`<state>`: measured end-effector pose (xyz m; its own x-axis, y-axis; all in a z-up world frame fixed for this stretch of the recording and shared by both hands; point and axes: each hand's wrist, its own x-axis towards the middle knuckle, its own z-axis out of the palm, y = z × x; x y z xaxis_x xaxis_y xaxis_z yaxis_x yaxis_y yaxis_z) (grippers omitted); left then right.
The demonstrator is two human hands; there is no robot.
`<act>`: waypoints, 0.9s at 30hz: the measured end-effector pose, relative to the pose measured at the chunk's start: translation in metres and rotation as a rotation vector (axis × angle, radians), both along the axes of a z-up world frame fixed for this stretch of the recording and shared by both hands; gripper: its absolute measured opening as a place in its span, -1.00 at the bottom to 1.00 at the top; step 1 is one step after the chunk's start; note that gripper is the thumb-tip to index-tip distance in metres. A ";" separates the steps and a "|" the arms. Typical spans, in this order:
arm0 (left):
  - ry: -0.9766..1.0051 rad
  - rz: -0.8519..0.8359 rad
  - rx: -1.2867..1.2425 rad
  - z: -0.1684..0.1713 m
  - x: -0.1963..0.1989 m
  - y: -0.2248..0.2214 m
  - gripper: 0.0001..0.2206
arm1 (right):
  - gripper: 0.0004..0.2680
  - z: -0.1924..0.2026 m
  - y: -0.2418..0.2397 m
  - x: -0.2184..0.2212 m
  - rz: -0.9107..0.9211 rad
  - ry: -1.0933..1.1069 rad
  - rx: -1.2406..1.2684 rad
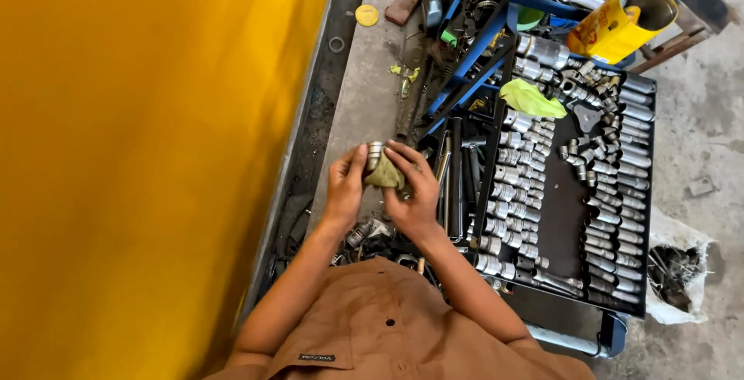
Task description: The person cleans and organizes a set of socket wrenches on a tool cart.
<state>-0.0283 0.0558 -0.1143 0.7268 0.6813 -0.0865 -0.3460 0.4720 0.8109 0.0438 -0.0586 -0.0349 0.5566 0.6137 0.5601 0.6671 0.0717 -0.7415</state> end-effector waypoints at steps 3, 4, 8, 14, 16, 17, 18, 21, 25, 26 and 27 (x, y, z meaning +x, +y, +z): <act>-0.020 0.043 -0.028 -0.025 0.002 -0.008 -0.58 | -0.59 0.014 0.011 -0.009 0.100 -0.221 0.028; -0.019 0.041 -0.030 -0.015 0.001 -0.008 -0.58 | -0.59 0.015 0.012 -0.009 0.098 -0.219 0.025; 0.060 0.071 -0.088 -0.002 -0.007 -0.006 -0.57 | -0.57 0.005 0.013 -0.005 0.210 -0.158 -0.033; -0.032 -0.076 -0.010 0.015 -0.010 -0.008 -0.55 | -0.54 -0.010 0.018 0.007 0.219 -0.042 0.026; -0.035 -0.103 -0.022 0.022 -0.010 -0.010 -0.54 | -0.53 -0.011 0.017 0.010 0.272 0.105 0.062; -0.036 -0.131 0.013 0.025 -0.012 -0.011 -0.55 | -0.54 -0.008 0.016 0.009 0.271 0.011 0.069; -0.036 -0.160 0.047 0.028 -0.015 -0.013 -0.54 | -0.55 -0.005 0.014 0.008 0.271 -0.083 0.076; -0.119 -0.127 -0.125 0.035 -0.012 -0.017 -0.50 | -0.45 0.039 0.012 -0.003 0.391 -0.077 0.118; -0.125 -0.127 0.208 0.052 -0.016 -0.024 -0.48 | -0.62 0.015 0.012 -0.011 0.321 0.100 0.177; -0.107 -0.110 0.276 0.050 -0.017 -0.028 -0.48 | -0.68 0.005 0.011 -0.012 0.262 0.104 0.179; -0.091 -0.092 0.347 0.048 -0.017 -0.031 -0.47 | -0.74 -0.005 0.011 -0.011 0.206 0.104 0.182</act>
